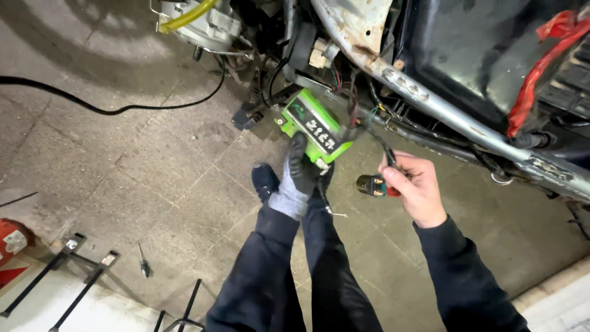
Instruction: The person handles a small electrical component, likely a relay, and moves to a motorcycle. They connect wires to the component and then to the motorcycle's battery and frame, performing electrical repair work.
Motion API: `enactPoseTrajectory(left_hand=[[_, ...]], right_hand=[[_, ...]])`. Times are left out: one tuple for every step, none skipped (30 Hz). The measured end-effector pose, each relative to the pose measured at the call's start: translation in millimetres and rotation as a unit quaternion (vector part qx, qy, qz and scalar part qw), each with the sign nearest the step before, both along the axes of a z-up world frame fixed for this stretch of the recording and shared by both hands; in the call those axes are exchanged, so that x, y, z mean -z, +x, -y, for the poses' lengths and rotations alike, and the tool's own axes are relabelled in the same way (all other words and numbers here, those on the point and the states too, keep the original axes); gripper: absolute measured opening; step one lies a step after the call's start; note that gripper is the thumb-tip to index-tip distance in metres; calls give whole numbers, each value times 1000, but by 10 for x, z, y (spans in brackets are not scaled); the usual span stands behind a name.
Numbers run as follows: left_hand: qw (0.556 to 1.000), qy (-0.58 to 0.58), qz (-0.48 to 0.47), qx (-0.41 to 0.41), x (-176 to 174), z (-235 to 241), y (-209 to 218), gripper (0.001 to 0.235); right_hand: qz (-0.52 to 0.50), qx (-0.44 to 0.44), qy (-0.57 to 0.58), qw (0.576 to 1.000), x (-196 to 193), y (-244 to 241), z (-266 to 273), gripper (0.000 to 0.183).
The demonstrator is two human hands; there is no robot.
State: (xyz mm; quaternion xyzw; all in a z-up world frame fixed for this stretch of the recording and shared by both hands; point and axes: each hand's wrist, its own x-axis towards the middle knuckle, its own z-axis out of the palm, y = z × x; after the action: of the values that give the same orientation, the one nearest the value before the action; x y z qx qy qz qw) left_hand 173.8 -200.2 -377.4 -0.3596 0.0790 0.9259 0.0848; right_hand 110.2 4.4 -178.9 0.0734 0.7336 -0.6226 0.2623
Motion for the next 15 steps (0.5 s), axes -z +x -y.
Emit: enactPoseTrajectory(left_hand=[[1000,0,-3,-1,5,-28,-29,51],[995,41,-87,-2,1,-54,-23,42],[982,80,-172,-5,-2,-82,-16,35],[982,80,-173,-6,-151,-104,-88,35],[985,75,-157,-5,-301,-127,-160,38],[987,68,-143,-3,-444,-138,-253,43],[987,68,-146,-1,-597,-154,-385,43],[991,4,-136,21,-752,-189,-489,44],[989,-61,-125,43,-899,-223,-592,45],[990,-61,-124,42,-964,-244,-636,45],[990,-44,-124,40,-1023,-268,-683,45],[991,-28,-124,37,-1077,-298,-730,45],[991,-28,-123,36,-569,-471,-537,45],[979,12,-205,-16,-88,-647,-301,28],[956,45,-283,-70,374,-838,-69,25]], right_hand=[[-3,-1,0,1000,-16,-21,-11,21],[-13,16,-39,999,-37,-15,-22,21],[-22,33,-78,996,-58,-8,-34,21],[-24,33,-78,996,-62,-9,-61,21],[-26,45,-69,996,-67,-12,-89,22],[-30,59,-61,996,-64,-22,-109,23],[-33,60,-61,996,-106,-34,-88,23],[-62,34,-13,997,-151,-43,-83,23],[-91,9,35,995,-188,-51,-78,23],[-90,8,35,995,-260,-47,-43,23],[-79,11,26,996,-326,-46,-10,23],[-68,12,17,998,-386,-50,16,23],[-67,11,17,998,-424,-71,20,23],[-89,-4,29,996,-471,-76,20,23],[-111,-18,42,993,-521,-84,15,23]])
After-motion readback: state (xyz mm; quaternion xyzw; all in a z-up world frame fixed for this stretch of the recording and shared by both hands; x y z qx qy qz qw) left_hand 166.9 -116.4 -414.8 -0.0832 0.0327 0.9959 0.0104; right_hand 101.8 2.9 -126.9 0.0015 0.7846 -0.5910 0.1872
